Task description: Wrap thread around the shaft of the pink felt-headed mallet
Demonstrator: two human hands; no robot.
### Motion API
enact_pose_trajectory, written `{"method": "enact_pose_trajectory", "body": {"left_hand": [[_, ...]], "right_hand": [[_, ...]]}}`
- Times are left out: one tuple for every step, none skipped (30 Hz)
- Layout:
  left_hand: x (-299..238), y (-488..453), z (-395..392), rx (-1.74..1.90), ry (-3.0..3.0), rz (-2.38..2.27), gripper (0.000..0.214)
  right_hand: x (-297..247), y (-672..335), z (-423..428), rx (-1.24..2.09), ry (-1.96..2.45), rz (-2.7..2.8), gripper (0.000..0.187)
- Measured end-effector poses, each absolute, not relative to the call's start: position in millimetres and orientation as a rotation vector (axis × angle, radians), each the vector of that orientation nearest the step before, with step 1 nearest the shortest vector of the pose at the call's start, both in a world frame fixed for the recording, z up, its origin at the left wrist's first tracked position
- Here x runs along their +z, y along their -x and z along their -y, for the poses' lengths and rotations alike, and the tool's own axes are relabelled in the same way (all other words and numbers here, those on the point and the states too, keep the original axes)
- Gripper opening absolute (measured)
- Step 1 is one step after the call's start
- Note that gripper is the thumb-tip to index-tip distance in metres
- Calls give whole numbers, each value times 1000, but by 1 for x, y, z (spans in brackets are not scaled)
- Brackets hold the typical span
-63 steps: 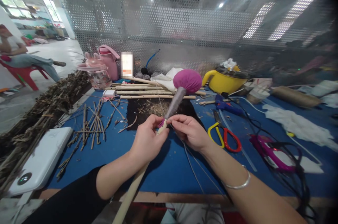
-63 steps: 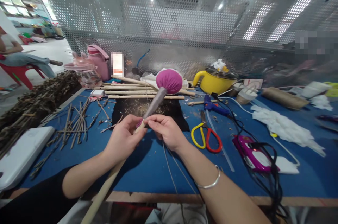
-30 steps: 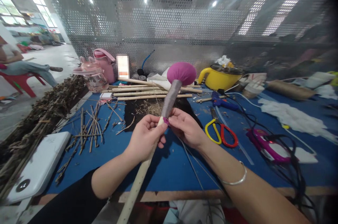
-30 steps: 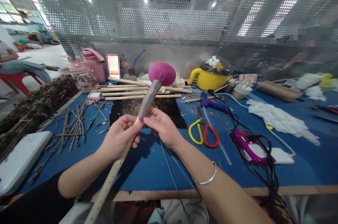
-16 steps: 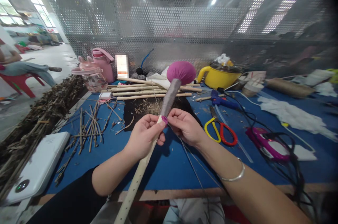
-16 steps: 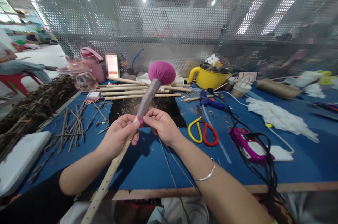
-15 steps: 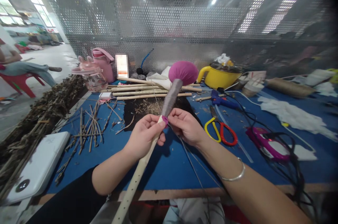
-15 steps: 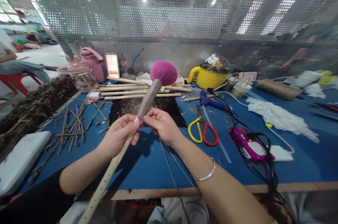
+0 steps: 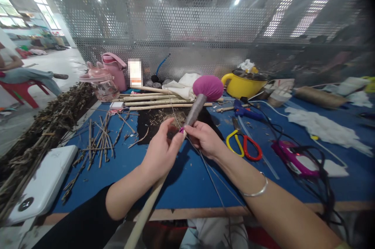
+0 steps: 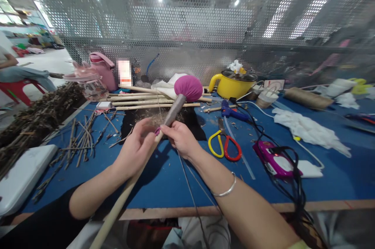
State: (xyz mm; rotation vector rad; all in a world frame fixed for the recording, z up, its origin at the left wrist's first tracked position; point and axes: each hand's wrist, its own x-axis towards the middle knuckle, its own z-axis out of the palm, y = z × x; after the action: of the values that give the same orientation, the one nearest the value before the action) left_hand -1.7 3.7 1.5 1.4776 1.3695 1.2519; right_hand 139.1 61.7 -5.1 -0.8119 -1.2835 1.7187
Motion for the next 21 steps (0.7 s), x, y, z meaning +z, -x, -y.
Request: {"method": "enact_pose_trajectory", "body": {"left_hand": [[1, 1, -2, 1285, -1623, -1409, 42], [1, 0, 0, 1286, -1741, -1431, 44], [0, 0, 1, 1270, -1822, -1446, 43], [-1, -1, 2, 1253, -1863, -1461, 40], [-2, -1, 2, 1241, -1871, -1482, 37], [-3, -1, 1, 1228, -1860, -1501, 34], [-4, -1, 0, 1216, -1838, -1515, 33], [-5, -1, -1, 1208, -1814, -1522, 32], [-5, 0, -2, 1204, -1790, -1519, 30], [-5, 0, -2, 1207, -1763, -1510, 28], [-5, 1, -3, 1216, -1726, -1493, 27], [-4, 1, -3, 1226, -1676, -1469, 26], [-3, 2, -3, 1236, -1611, -1440, 27], [-1, 2, -2, 1247, -1532, -1408, 28], [1, 2, -2, 1256, -1443, -1374, 30], [3, 1, -2, 1265, -1353, -1343, 32], [5, 1, -2, 1272, -1272, -1312, 33], [7, 0, -2, 1276, -1207, -1283, 34], [8, 0, -2, 1280, -1159, -1252, 34], [9, -1, -3, 1283, -1124, -1221, 34], [10, -1, -3, 1286, -1097, -1191, 34]], "right_hand": [[-6, -138, -62, 1714, 812, 1279, 28], [-7, -137, -62, 1710, 811, 1278, 28], [-7, -136, -62, 1708, 814, 1281, 28], [-8, -135, -61, 1707, 822, 1282, 28], [-8, -135, -61, 1707, 835, 1283, 29], [-8, -134, -60, 1709, 849, 1284, 30], [-8, -134, -60, 1713, 861, 1282, 30], [-8, -133, -60, 1712, 867, 1279, 31], [-8, -133, -59, 1708, 868, 1276, 31], [-7, -133, -59, 1700, 864, 1277, 32], [-7, -133, -59, 1689, 855, 1283, 32], [-6, -134, -58, 1679, 837, 1293, 31], [-5, -135, -58, 1677, 813, 1304, 31], [-4, -136, -59, 1683, 785, 1317, 30], [-3, -137, -59, 1693, 757, 1330, 30], [-2, -138, -59, 1704, 732, 1340, 29], [-1, -139, -60, 1711, 716, 1347, 28], [-1, -140, -60, 1714, 710, 1351, 26], [-1, -140, -61, 1710, 710, 1351, 25], [-1, -140, -61, 1706, 715, 1347, 23], [-1, -141, -61, 1708, 720, 1338, 22]]}}
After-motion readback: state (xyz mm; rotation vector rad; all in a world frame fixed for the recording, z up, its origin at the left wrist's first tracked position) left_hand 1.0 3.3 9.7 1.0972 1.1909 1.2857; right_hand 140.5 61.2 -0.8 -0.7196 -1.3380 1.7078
